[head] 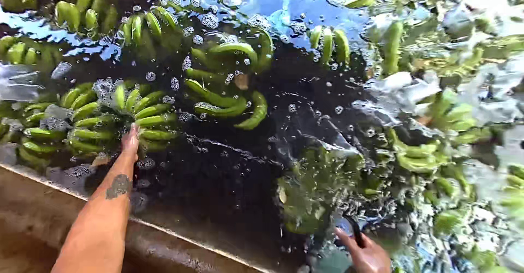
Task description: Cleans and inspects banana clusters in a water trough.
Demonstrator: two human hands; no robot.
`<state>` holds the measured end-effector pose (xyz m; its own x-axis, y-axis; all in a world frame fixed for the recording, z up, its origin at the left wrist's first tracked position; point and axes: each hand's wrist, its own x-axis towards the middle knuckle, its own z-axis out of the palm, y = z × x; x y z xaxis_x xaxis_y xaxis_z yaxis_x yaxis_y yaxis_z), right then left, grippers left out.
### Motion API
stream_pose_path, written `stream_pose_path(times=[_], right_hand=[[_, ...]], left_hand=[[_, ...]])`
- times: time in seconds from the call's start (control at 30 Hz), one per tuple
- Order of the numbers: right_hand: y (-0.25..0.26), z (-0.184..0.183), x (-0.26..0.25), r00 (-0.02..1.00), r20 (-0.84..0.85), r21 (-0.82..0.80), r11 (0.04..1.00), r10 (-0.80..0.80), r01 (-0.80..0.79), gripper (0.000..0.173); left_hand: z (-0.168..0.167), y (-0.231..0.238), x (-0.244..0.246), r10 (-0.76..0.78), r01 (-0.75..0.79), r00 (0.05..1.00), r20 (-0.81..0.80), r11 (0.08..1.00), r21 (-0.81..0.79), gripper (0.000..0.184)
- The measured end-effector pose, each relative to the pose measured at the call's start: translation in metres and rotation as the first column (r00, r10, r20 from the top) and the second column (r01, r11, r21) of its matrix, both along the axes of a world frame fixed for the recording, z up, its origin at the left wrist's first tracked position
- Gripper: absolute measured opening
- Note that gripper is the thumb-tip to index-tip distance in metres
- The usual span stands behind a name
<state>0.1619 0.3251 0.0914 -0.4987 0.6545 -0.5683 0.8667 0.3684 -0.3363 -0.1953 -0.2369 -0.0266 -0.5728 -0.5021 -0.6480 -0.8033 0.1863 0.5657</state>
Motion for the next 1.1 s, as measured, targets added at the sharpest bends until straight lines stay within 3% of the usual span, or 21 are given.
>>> stream_pose_path(times=[0.1,0.13,0.2,0.27,0.37,0.47,0.53,0.6,0.63,0.7,0.77,0.8,0.9,0.97,1.03,1.1], right_hand=[[-0.004,-0.006,0.0,0.998,0.035,-0.022,0.999,0.045,-0.045,0.042],[-0.007,-0.005,0.001,0.996,0.062,-0.033,0.997,0.069,-0.067,0.042],[-0.012,-0.003,0.0,0.987,0.11,-0.052,0.992,0.121,-0.116,0.043],[-0.016,-0.005,-0.006,0.981,0.117,-0.069,0.987,0.155,-0.148,0.044],[-0.029,-0.01,-0.014,0.987,0.011,-0.083,0.984,0.161,-0.16,0.042],[-0.054,-0.023,-0.049,0.968,-0.171,-0.161,0.964,0.184,-0.211,0.041],[-0.08,-0.036,-0.081,0.927,-0.323,-0.234,0.933,0.19,-0.273,0.035],[-0.109,-0.058,-0.115,0.889,-0.436,-0.339,0.889,0.142,-0.308,0.03],[-0.123,-0.07,-0.131,0.889,-0.446,-0.407,0.862,0.1,-0.301,0.034],[-0.15,-0.092,-0.156,0.915,-0.404,-0.524,0.813,0.024,-0.253,0.06],[-0.173,-0.114,-0.167,0.952,-0.306,-0.596,0.785,-0.03,-0.167,0.082],[-0.183,-0.123,-0.167,0.967,-0.247,-0.612,0.784,-0.06,-0.108,0.083],[-0.196,-0.134,-0.149,0.988,-0.096,-0.594,0.804,-0.122,0.041,0.065],[-0.193,-0.139,-0.144,0.959,-0.133,-0.567,0.813,-0.249,0.132,0.049],[-0.182,-0.129,-0.161,0.855,-0.213,-0.55,0.782,-0.472,0.295,0.036],[-0.158,-0.098,-0.196,0.592,-0.282,-0.701,0.584,-0.755,0.41,0.016]], left_hand=[[0.012,-0.004,-0.018,-0.248,0.237,0.963,0.101,0.965,0.116,0.084],[0.009,0.003,-0.025,-0.242,0.233,0.968,0.07,0.966,0.115,0.078],[-0.001,0.034,-0.032,-0.07,0.069,0.989,-0.129,0.998,-0.007,0.066],[-0.013,0.071,-0.043,0.03,-0.037,0.955,-0.294,0.999,-0.02,0.062],[-0.019,0.126,-0.037,0.189,-0.193,0.938,-0.291,0.981,0.014,0.059],[-0.012,0.163,0.016,0.424,-0.348,0.834,-0.353,0.901,0.26,0.06],[0.004,0.174,0.073,0.548,-0.331,0.765,-0.338,0.786,0.522,0.052],[0.018,0.174,0.132,0.579,-0.276,0.779,-0.242,0.663,0.696,0.049],[0.022,0.172,0.159,0.567,-0.274,0.806,-0.171,0.613,0.741,0.053],[0.025,0.167,0.2,0.542,-0.34,0.84,-0.028,0.566,0.751,0.06],[0.017,0.161,0.226,0.51,-0.383,0.859,0.033,0.599,0.703,0.059],[0.011,0.158,0.235,0.473,-0.381,0.88,0.043,0.649,0.659,0.058],[-0.003,0.146,0.25,0.325,-0.347,0.937,0.129,0.817,0.461,0.056],[-0.007,0.139,0.244,0.244,-0.296,0.953,0.178,0.873,0.388,0.058],[-0.014,0.124,0.233,0.142,-0.208,0.971,0.194,0.903,0.377,0.056],[-0.015,0.112,0.209,0.004,-0.084,0.976,0.22,0.931,0.356,0.056]])
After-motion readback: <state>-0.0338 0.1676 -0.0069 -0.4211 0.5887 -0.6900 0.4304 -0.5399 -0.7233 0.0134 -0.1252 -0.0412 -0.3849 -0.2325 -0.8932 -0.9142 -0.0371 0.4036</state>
